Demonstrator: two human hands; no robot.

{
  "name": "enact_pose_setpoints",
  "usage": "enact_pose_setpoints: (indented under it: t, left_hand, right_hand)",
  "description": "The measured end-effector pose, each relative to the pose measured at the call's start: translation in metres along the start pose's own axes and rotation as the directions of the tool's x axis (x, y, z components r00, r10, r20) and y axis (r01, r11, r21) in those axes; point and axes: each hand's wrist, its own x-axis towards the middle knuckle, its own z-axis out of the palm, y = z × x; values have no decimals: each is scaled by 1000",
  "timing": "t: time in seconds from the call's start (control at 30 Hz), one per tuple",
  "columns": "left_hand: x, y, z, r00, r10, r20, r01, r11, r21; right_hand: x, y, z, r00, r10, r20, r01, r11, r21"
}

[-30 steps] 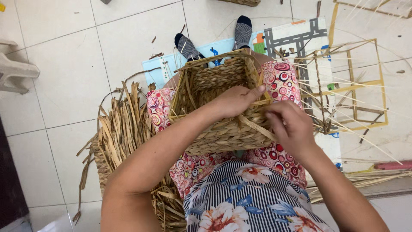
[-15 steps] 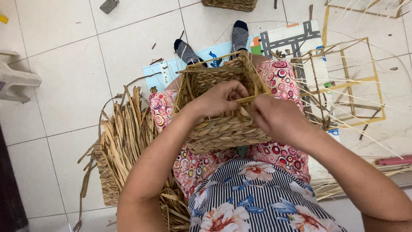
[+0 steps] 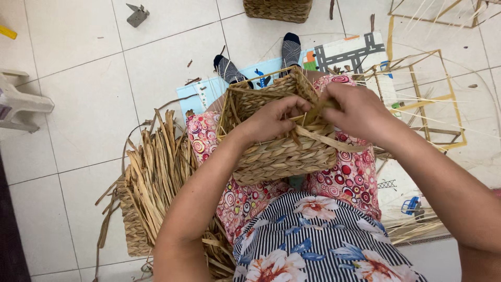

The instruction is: The person weaves a rectangular basket by hand using long strips of dried plant material, interlacing them through the existing structure and pressing them into place.

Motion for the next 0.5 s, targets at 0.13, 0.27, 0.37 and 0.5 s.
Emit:
enact_pose_setpoints:
  t: [0.13, 0.27, 0.37, 0.5]
  left_hand:
    - [5, -6, -2, 985, -171, 10, 171, 985, -24]
    - [8, -14, -3, 995, -97, -15, 96, 995, -25]
    - [8, -14, -1, 999, -15, -44, 13, 998, -55]
    - [5, -2, 1, 966, -248, -74, 245, 969, -45]
  right_hand:
    - [22, -1, -3, 994, -93, -59, 96, 994, 49]
    - [40, -1, -9, 997, -45, 58, 27, 957, 287]
    - [50, -5, -5, 990, -138, 17, 134, 979, 154]
    - [57, 4, -16, 969, -241, 47, 237, 969, 72]
